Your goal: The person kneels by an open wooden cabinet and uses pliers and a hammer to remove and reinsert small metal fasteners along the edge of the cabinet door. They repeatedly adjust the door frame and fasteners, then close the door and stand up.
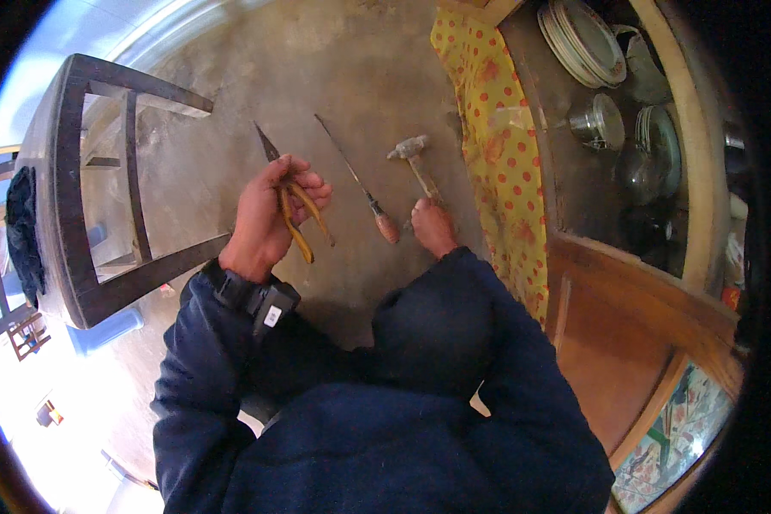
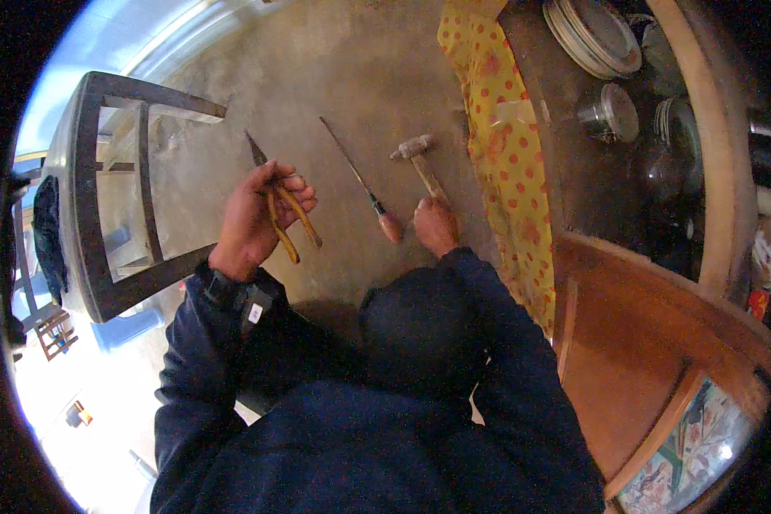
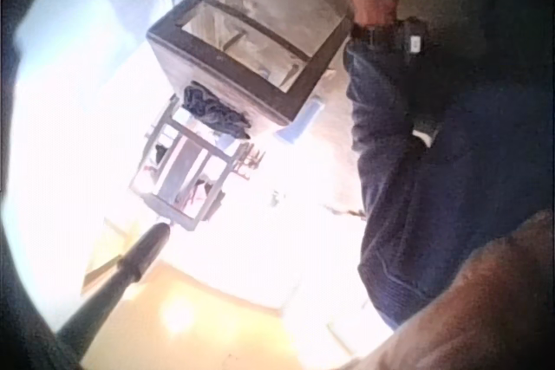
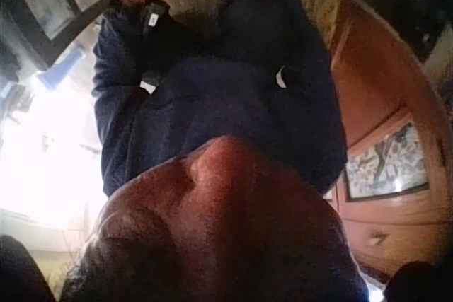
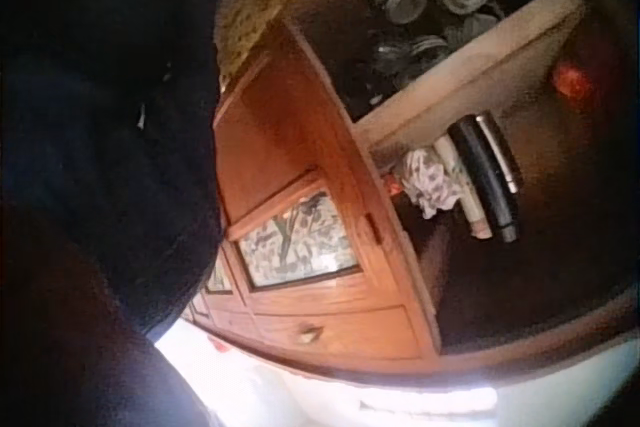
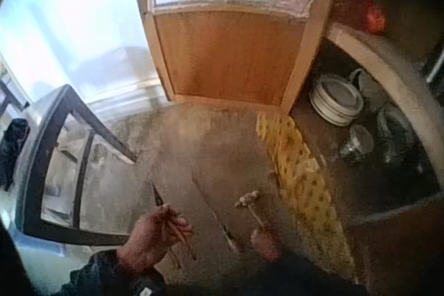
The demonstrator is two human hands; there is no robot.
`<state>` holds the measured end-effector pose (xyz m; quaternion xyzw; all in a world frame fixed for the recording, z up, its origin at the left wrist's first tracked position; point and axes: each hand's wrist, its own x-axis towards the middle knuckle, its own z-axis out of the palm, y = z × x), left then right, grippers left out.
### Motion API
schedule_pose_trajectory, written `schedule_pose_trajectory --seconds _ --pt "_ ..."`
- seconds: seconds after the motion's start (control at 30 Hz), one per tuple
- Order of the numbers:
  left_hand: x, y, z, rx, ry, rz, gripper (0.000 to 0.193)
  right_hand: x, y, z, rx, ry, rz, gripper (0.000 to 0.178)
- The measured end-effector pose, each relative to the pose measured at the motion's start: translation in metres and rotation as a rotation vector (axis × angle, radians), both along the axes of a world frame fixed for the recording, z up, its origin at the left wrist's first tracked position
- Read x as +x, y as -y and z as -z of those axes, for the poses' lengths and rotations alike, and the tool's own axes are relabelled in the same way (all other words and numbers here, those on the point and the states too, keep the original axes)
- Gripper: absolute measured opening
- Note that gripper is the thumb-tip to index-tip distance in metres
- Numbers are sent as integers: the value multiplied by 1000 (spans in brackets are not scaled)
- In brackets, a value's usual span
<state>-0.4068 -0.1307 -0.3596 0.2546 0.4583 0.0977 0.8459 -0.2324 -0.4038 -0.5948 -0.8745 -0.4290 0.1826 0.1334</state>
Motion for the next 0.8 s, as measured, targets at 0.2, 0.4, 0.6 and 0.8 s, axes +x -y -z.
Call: schedule_pose_trajectory --seconds 0.2,0.4,0.6,0.8 --pt "52 -31 8 114 -122 384 35 33 8 -65 392 -724 498 16" --pt "113 -66 17 556 -317 1005 41 63 15 -139 605 -988 544 21" --pt "108 -117 46 583 -467 1112 40 92 -5 -216 702 -922 452 20" --pt "94 -160 101 622 -564 1182 40 91 -33 -270 783 -870 390 18"
